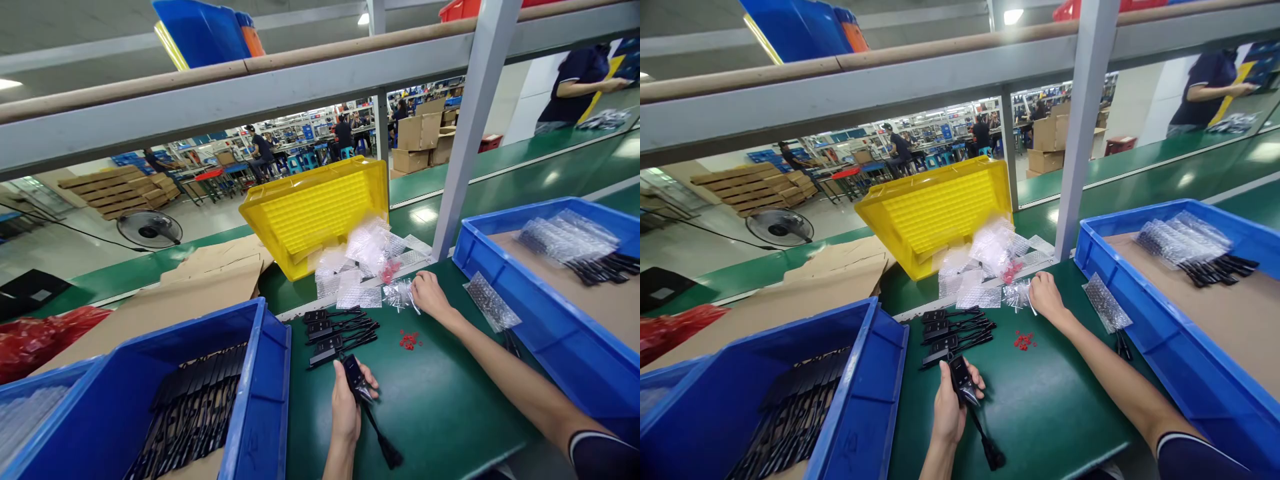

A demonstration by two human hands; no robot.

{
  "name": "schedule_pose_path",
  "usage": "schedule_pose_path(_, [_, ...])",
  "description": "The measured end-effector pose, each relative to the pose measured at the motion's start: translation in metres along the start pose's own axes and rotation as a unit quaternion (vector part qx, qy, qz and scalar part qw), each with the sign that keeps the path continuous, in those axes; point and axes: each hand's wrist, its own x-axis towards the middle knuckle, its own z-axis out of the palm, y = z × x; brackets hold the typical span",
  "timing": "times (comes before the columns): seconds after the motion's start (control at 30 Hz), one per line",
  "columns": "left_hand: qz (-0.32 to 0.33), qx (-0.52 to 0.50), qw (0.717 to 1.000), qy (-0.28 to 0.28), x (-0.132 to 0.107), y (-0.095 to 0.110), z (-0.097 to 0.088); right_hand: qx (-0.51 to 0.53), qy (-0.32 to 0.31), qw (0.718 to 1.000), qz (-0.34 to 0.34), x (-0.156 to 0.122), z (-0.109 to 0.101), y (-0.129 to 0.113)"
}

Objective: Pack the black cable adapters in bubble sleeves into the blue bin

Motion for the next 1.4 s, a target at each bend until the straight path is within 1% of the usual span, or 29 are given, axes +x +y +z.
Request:
schedule_pose_path(0.07, [-0.001, -0.006, 1.0, 0.005, 0.001, 0.001, 0.0, 0.008, -0.011, 1.0, -0.009, -0.01, -0.003, -0.01])
schedule_pose_path(0.13, [-0.001, -0.012, 1.0, 0.013, 0.001, 0.002, 0.001, 0.052, -0.045, 0.996, -0.052, -0.034, -0.007, -0.032])
schedule_pose_path(0.17, [0.0, -0.015, 1.0, 0.018, 0.001, 0.003, 0.002, 0.096, -0.073, 0.989, -0.089, -0.05, -0.009, -0.046])
schedule_pose_path(0.23, [0.003, -0.022, 0.999, 0.024, 0.001, 0.003, 0.003, 0.178, -0.136, 0.96, -0.167, -0.082, -0.011, -0.077])
schedule_pose_path(0.3, [0.0, -0.017, 0.999, 0.032, 0.002, 0.001, 0.002, 0.22, -0.164, 0.937, -0.215, -0.109, -0.009, -0.102])
schedule_pose_path(0.37, [0.0, 0.001, 0.999, 0.05, 0.002, -0.001, 0.0, 0.23, -0.162, 0.929, -0.239, -0.126, -0.003, -0.119])
schedule_pose_path(0.43, [0.006, 0.019, 0.998, 0.063, 0.003, -0.003, -0.002, 0.235, -0.145, 0.929, -0.247, -0.132, 0.0, -0.126])
schedule_pose_path(0.5, [0.007, 0.019, 0.998, 0.057, 0.003, -0.003, -0.002, 0.246, -0.118, 0.932, -0.24, -0.127, -0.001, -0.123])
schedule_pose_path(0.6, [0.002, 0.005, 0.999, 0.037, 0.002, -0.001, 0.001, 0.227, -0.079, 0.954, -0.178, -0.1, -0.013, -0.102])
schedule_pose_path(0.67, [0.003, 0.001, 0.999, 0.036, 0.001, 0.002, 0.003, 0.152, -0.075, 0.979, -0.117, -0.073, -0.019, -0.078])
schedule_pose_path(0.73, [0.008, 0.005, 0.999, 0.039, 0.0, 0.003, 0.004, 0.038, -0.098, 0.993, -0.052, -0.044, -0.019, -0.049])
schedule_pose_path(0.83, [0.009, 0.02, 0.999, 0.033, 0.0, 0.004, 0.002, -0.04, -0.111, 0.993, 0.018, -0.009, -0.008, -0.007])
schedule_pose_path(0.9, [0.005, 0.03, 0.999, 0.031, 0.001, 0.004, 0.0, -0.063, -0.108, 0.991, 0.052, 0.002, 0.004, 0.013])
schedule_pose_path(0.97, [0.005, 0.036, 0.999, 0.035, 0.003, 0.002, -0.002, -0.079, -0.092, 0.989, 0.079, 0.006, 0.015, 0.025])
schedule_pose_path(1.07, [0.008, 0.042, 0.998, 0.045, 0.006, -0.002, -0.006, -0.08, -0.047, 0.991, 0.101, 0.004, 0.025, 0.033])
schedule_pose_path(1.13, [0.01, 0.044, 0.998, 0.048, 0.008, -0.004, -0.008, -0.067, -0.015, 0.992, 0.105, 0.001, 0.023, 0.035])
schedule_pose_path(1.23, [0.013, 0.044, 0.998, 0.051, 0.009, -0.005, -0.011, -0.039, 0.027, 0.995, 0.091, -0.01, 0.007, 0.03])
schedule_pose_path(1.3, [0.014, 0.032, 0.998, 0.049, 0.01, -0.003, -0.012, -0.004, 0.054, 0.997, 0.063, -0.025, -0.009, 0.019])
schedule_pose_path(1.37, [0.014, 0.005, 0.999, 0.043, 0.01, 0.001, -0.01, 0.079, 0.066, 0.994, 0.028, -0.048, -0.024, -0.001])
schedule_pose_path(1.4, [0.016, -0.012, 0.999, 0.04, 0.009, 0.003, -0.006, 0.142, 0.048, 0.989, 0.015, -0.061, -0.031, -0.013])
